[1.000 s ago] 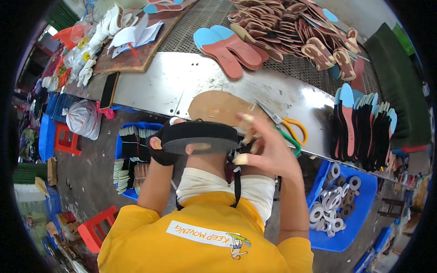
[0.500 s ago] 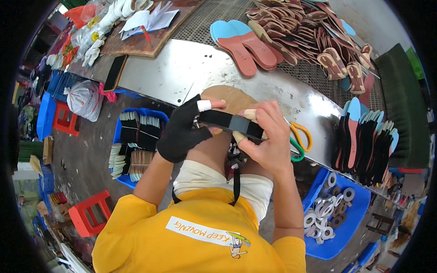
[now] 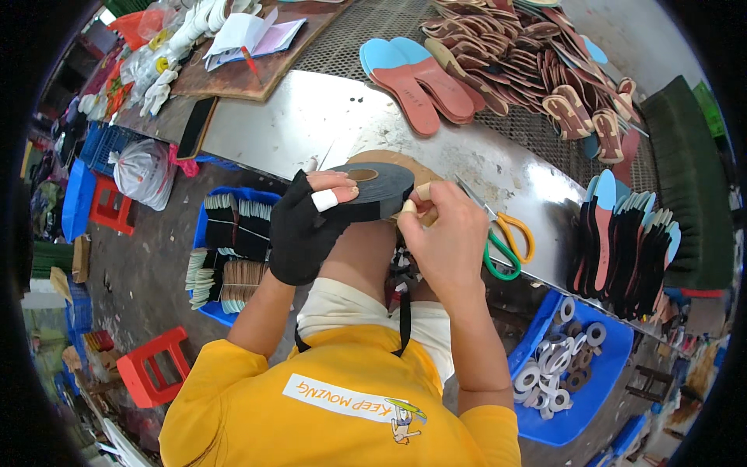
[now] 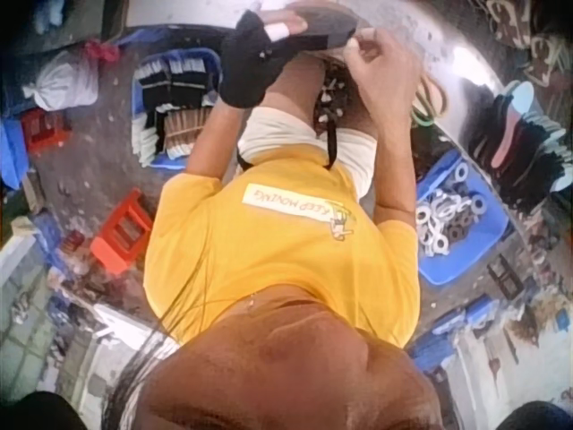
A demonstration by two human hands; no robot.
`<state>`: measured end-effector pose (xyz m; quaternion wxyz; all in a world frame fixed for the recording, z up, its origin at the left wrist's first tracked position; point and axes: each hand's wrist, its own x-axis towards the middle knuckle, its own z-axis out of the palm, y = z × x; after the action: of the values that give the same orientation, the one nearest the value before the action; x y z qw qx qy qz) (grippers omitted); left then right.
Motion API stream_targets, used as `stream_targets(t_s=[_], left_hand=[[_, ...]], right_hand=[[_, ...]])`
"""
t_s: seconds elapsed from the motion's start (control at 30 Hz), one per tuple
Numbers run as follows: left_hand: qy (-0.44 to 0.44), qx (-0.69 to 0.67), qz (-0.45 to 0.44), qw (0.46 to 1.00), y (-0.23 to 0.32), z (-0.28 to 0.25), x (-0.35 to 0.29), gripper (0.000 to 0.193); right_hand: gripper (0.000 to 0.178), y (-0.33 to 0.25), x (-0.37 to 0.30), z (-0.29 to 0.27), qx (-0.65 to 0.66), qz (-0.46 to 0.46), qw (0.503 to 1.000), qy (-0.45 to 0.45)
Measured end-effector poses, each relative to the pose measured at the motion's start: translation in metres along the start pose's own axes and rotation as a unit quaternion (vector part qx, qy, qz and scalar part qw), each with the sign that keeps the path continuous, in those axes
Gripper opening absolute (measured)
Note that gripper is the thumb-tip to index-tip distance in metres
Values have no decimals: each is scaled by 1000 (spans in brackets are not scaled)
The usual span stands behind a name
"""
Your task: Applying adhesive tape and trimming insoles for shoe manufacturing.
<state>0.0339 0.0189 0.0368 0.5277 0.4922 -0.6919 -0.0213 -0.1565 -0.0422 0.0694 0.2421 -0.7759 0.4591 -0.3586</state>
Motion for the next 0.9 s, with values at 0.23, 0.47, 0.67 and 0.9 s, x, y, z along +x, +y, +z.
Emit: stream_targets(t_s=[0.23, 0.47, 0.67, 0.9], left_hand=[[19, 41, 25, 999, -10, 6, -6, 42], [41, 2, -6, 999, -12, 15, -7, 39], [38, -40, -85, 995, -18, 8, -16, 46], [104, -312, -248, 911, -17, -19, -9, 33]], right_hand=[[14, -11, -6, 17, 26, 1, 999, 34], [22, -15, -20, 23, 228, 70, 971, 0], [52, -3, 7, 7, 196, -31, 980, 17], [47, 22, 23, 27, 206, 6, 962, -180]])
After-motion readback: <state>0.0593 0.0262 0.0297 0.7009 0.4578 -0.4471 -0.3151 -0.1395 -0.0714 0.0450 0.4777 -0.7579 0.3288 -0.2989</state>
